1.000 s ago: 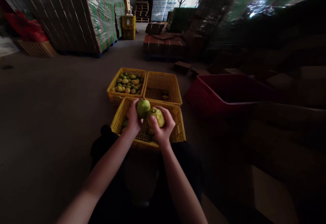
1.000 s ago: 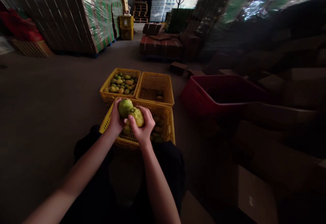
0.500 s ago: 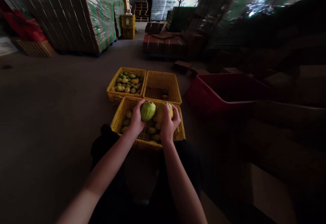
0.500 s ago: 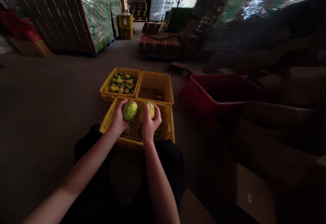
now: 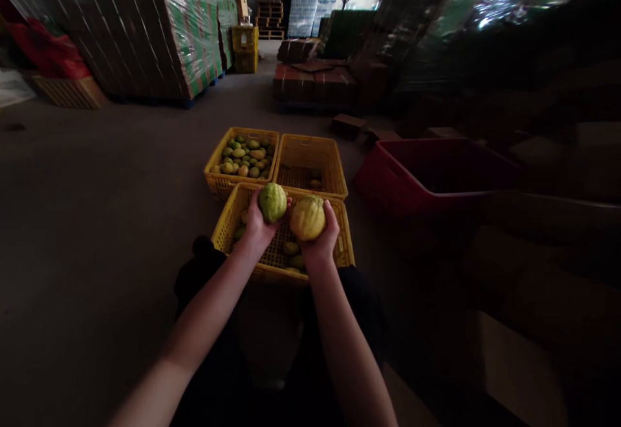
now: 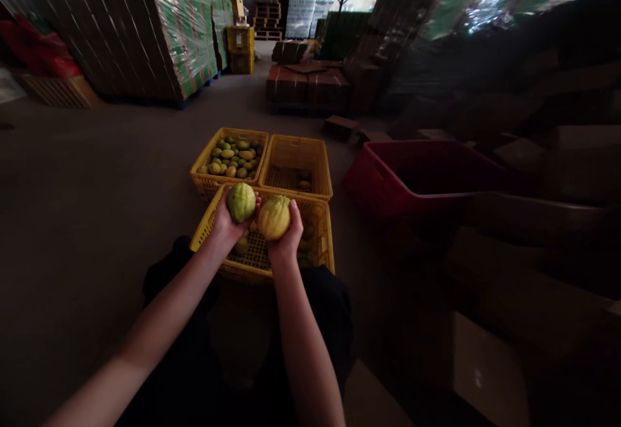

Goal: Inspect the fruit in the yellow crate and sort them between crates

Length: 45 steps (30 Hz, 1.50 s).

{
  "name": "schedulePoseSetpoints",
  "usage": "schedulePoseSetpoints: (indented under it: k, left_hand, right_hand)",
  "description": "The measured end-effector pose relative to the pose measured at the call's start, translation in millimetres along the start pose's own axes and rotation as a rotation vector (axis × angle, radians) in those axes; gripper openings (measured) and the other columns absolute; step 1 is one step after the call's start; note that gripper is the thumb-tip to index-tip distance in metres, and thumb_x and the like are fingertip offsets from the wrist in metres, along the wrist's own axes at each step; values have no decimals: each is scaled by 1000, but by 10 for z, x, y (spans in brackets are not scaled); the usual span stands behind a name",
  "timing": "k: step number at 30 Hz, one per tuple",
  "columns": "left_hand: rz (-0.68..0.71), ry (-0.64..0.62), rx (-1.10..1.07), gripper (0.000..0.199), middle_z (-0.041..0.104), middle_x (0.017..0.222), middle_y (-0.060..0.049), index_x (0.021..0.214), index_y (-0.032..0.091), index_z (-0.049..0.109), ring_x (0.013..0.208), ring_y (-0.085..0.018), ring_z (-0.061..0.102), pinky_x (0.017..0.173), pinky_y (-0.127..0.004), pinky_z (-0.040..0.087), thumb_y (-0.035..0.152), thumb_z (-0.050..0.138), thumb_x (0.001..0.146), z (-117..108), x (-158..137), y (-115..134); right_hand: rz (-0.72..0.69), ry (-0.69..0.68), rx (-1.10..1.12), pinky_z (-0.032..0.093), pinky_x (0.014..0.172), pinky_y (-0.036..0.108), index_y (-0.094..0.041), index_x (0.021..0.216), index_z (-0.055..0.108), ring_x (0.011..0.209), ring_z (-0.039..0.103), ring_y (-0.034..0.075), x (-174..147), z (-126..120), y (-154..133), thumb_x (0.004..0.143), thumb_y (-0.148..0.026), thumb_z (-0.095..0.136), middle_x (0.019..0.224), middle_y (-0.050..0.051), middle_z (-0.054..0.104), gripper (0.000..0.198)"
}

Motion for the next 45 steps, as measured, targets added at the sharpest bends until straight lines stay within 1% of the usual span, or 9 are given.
schedulePoseSetpoints:
  k: [7,15,19,24,30,33,36,41,45]
  left_hand:
    - [-26,13,-91,33,68,83,-7,100,18,67,88,-22,69,70,-31,60,43,46,95,-31,30,1]
    - [146,-25,32,14,70,86,-2,88,17,68,87,-15,69,79,-25,58,12,69,75,28,8,144]
    - [147,-126,174,20,72,85,-6,95,15,69,73,-15,69,64,-23,57,27,68,79,109,-3,154]
    - [114,-214,325,48,72,81,-10,104,13,69,63,-17,67,38,-19,38,55,59,81,182,-43,103]
    - [193,-96,383,35,71,88,-9,97,15,67,68,-15,66,49,-20,50,44,68,79,74,-1,142]
    - [267,-165,446,32,70,105,-8,104,20,66,81,-19,68,58,-24,55,41,70,80,141,4,180]
    - [370,-258,594,34,68,110,-7,107,23,67,86,-21,68,59,-26,55,47,66,83,230,-50,228]
    - [520,-332,1029,46,68,88,-3,108,23,66,53,-12,59,43,-21,43,58,66,79,316,-204,222]
    - [707,-398,1210,53,68,94,-3,107,23,64,74,-17,65,66,-29,55,47,83,64,407,-307,261]
  right_hand:
    - [117,203,84,59,60,29,-23,88,65,63,68,15,142,-311,109,90,-47,47,71,-2,71,30]
    - [84,139,72,55,55,25,-23,82,64,60,65,13,97,-222,72,78,-35,67,68,-5,69,13]
    - [116,81,84,55,54,27,-23,83,63,58,65,14,136,-203,95,79,-41,63,67,-4,69,18]
    - [141,116,63,56,52,27,-23,82,63,57,65,15,205,-305,158,84,-45,53,66,-2,69,25]
    - [81,112,43,56,53,25,-22,84,66,60,67,15,243,-289,140,89,-42,50,70,-2,72,27]
    - [4,97,57,58,59,24,-23,85,68,63,68,13,261,-267,81,88,-40,53,73,-2,74,23]
    - [-38,94,13,59,61,23,-23,85,69,67,69,13,258,-274,37,85,-41,58,77,-2,75,22]
    - [-144,27,-39,57,64,24,-22,87,70,71,70,14,197,-207,-119,79,-44,64,80,-2,75,24]
    - [-177,-16,-69,57,72,27,-21,90,71,77,69,15,135,-136,-200,77,-46,65,82,0,74,29]
Point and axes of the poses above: each hand's wrist, its own x-axis towards the middle knuckle, its own z-axis out of the palm, y = z × x, the point moved 10 cm from there along x, towards the middle knuckle
